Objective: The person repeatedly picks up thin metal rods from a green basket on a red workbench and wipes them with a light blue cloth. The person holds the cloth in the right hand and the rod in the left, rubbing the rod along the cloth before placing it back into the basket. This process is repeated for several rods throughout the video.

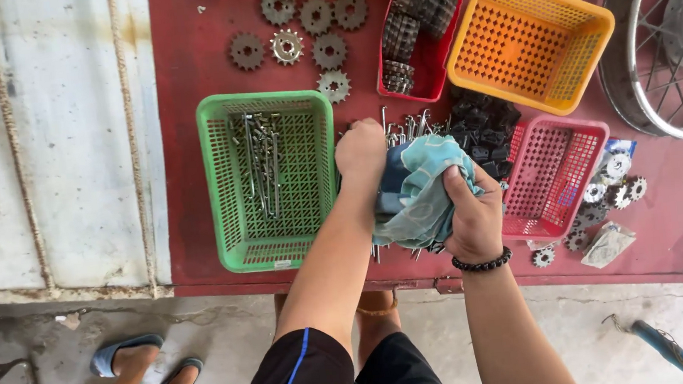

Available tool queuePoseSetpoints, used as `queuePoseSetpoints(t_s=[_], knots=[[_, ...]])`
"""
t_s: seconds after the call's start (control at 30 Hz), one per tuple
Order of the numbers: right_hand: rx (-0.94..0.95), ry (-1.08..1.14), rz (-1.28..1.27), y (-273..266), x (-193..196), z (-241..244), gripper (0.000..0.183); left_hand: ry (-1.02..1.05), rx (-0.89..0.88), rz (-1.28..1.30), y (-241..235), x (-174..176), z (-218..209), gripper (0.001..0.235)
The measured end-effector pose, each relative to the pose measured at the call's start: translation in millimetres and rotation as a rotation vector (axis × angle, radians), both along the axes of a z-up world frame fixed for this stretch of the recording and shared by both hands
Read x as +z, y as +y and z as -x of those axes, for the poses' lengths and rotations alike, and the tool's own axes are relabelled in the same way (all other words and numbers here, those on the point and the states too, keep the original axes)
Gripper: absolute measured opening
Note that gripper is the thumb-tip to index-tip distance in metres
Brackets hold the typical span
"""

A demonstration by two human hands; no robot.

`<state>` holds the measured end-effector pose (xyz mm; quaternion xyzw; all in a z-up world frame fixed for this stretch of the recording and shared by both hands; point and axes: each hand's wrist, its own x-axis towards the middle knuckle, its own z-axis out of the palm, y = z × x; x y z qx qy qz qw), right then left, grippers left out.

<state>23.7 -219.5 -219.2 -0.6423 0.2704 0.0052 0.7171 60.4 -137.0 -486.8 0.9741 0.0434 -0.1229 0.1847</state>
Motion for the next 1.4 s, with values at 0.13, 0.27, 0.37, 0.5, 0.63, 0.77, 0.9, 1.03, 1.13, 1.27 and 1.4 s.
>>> queuePoseSetpoints(t_s=[0.13,0.27,0.37,0.5,0.63,0.77,0.9,1.03,1.13,1.27,1.4], knots=[[-0.009,0.005,0.004,-8,-4,2,0.012,0.124,0.026,0.019,6,11,-9,0.021],[-0.01,-0.009,-0.013,-2,4,-1,0.012,0.114,0.016,0.005,-3,-4,-8,0.023],[-0.009,-0.009,-0.022,-1,3,-2,0.012,0.06,0.047,-0.009,-3,-14,-6,0.023],[0.009,-0.028,-0.045,4,11,-5,0.014,-0.145,0.014,-0.087,2,-24,2,0.02],[-0.007,-0.083,-0.056,2,26,-7,0.015,-0.336,0.012,-0.051,9,91,-19,0.019],[-0.027,-0.139,-0.018,5,73,-21,0.019,-0.497,0.039,0.337,21,209,-42,0.018],[-0.036,-0.236,0.004,7,135,-40,0.02,-0.58,0.077,0.758,46,361,-47,0.013],[-0.035,-0.395,0.03,16,229,-56,0.02,-0.685,0.022,0.939,54,482,-40,0.008],[0.017,-0.468,0.037,19,291,-56,0.021,-0.759,-0.042,0.985,59,546,-27,0.007],[0.092,-0.565,0.036,16,350,-46,0.017,-0.82,-0.145,0.964,65,606,-6,0.007],[0.192,-0.579,0.157,8,383,-33,0.013,-0.798,-0.255,0.961,73,640,13,0.005]])
